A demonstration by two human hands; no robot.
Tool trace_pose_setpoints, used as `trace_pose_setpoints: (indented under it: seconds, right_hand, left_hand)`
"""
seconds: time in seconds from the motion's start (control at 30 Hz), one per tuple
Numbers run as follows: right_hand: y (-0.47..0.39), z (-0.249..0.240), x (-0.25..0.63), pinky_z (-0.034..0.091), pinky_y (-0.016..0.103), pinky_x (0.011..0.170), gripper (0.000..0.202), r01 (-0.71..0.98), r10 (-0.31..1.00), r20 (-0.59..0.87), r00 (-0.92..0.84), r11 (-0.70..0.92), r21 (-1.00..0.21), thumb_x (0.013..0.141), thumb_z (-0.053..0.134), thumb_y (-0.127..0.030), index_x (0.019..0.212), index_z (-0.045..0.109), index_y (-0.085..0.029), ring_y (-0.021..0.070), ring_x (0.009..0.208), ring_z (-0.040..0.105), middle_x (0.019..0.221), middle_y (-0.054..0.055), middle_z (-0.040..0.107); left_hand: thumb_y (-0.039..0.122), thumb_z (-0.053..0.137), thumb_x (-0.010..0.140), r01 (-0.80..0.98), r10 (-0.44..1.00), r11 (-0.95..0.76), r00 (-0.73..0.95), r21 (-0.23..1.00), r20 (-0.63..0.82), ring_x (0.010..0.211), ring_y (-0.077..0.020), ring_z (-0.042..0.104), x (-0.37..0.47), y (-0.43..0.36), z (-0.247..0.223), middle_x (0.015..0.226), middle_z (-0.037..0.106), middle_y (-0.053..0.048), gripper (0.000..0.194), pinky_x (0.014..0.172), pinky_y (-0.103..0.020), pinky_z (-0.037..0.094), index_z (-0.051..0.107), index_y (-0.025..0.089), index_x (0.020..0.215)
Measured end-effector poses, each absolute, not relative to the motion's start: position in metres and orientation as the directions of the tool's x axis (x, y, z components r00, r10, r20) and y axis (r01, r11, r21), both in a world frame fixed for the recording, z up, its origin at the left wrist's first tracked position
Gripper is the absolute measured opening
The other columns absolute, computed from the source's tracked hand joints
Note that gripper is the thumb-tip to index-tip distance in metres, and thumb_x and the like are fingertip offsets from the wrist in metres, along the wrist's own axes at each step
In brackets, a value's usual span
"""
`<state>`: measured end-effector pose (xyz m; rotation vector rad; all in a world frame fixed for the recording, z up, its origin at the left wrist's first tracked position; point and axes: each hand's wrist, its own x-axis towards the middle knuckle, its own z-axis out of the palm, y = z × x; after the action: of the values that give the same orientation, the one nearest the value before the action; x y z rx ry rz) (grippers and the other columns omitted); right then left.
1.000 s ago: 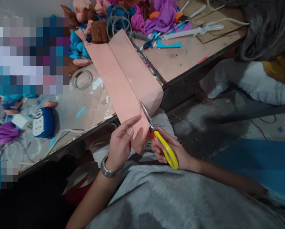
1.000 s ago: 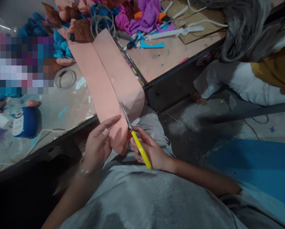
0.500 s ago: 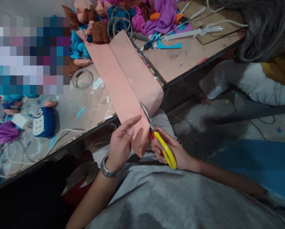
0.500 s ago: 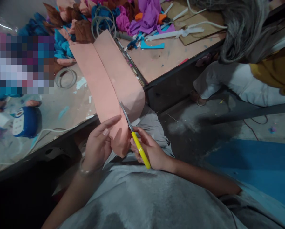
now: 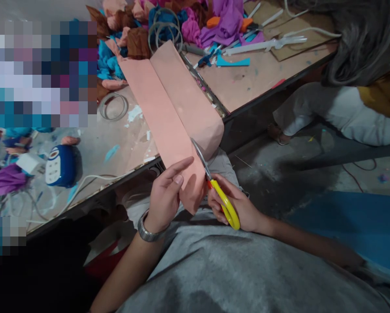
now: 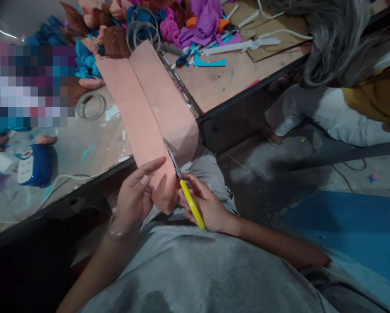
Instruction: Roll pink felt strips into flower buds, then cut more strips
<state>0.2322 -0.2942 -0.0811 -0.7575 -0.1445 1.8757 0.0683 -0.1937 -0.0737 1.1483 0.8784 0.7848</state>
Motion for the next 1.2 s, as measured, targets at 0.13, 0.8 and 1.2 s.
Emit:
trace_pose_setpoints:
  seconds: [0.13, 0.8, 1.2]
  right_hand:
    - [-0.293, -0.081, 0.232, 0.034, 0.016, 0.036, 0.044, -0.763, 0.87, -0.427, -0.248, -0.447, -0.468, 0.086, 0.078, -0.039, 0.116, 0.047, -0.029, 0.005, 0.044, 0.044, 0.068, -0.011, 0.05]
    - [-0.302, -0.091, 0.237, 0.028, 0.016, 0.043, 0.054, -0.751, 0.861, -0.403, -0.309, -0.481, -0.451, 0.085, 0.076, -0.047, 0.123, 0.041, -0.031, 0.0069, 0.052, 0.046, 0.072, -0.008, 0.045]
    - [-0.295, -0.088, 0.236, 0.029, 0.015, 0.042, 0.038, -0.758, 0.881, -0.368, -0.297, -0.452, -0.47, 0.09, 0.071, -0.043, 0.111, 0.044, -0.029, 0.0061, 0.052, 0.041, 0.072, -0.008, 0.042]
  left_hand:
    - [0.04, 0.067, 0.093, -0.073, 0.875, 0.235, 0.451, 0.969, -0.178, 0.133, -0.031, 0.061, 0.068, -0.193, -0.074, 0.137, 0.07, -0.012, 0.039, 0.116, -0.044, 0.044, 0.074, 0.022, 0.126]
    - [0.037, 0.067, 0.093, -0.056, 0.906, 0.137, 0.41, 0.989, -0.102, 0.129, -0.0278, 0.064, 0.069, -0.193, -0.065, 0.133, 0.072, -0.01, 0.034, 0.115, -0.04, 0.045, 0.077, 0.022, 0.122]
    - [0.037, 0.063, 0.097, 0.011, 0.874, 0.101, 0.476, 0.995, -0.094, 0.132, -0.0272, 0.061, 0.06, -0.201, -0.067, 0.135, 0.071, -0.009, 0.034, 0.116, -0.039, 0.043, 0.076, 0.024, 0.125]
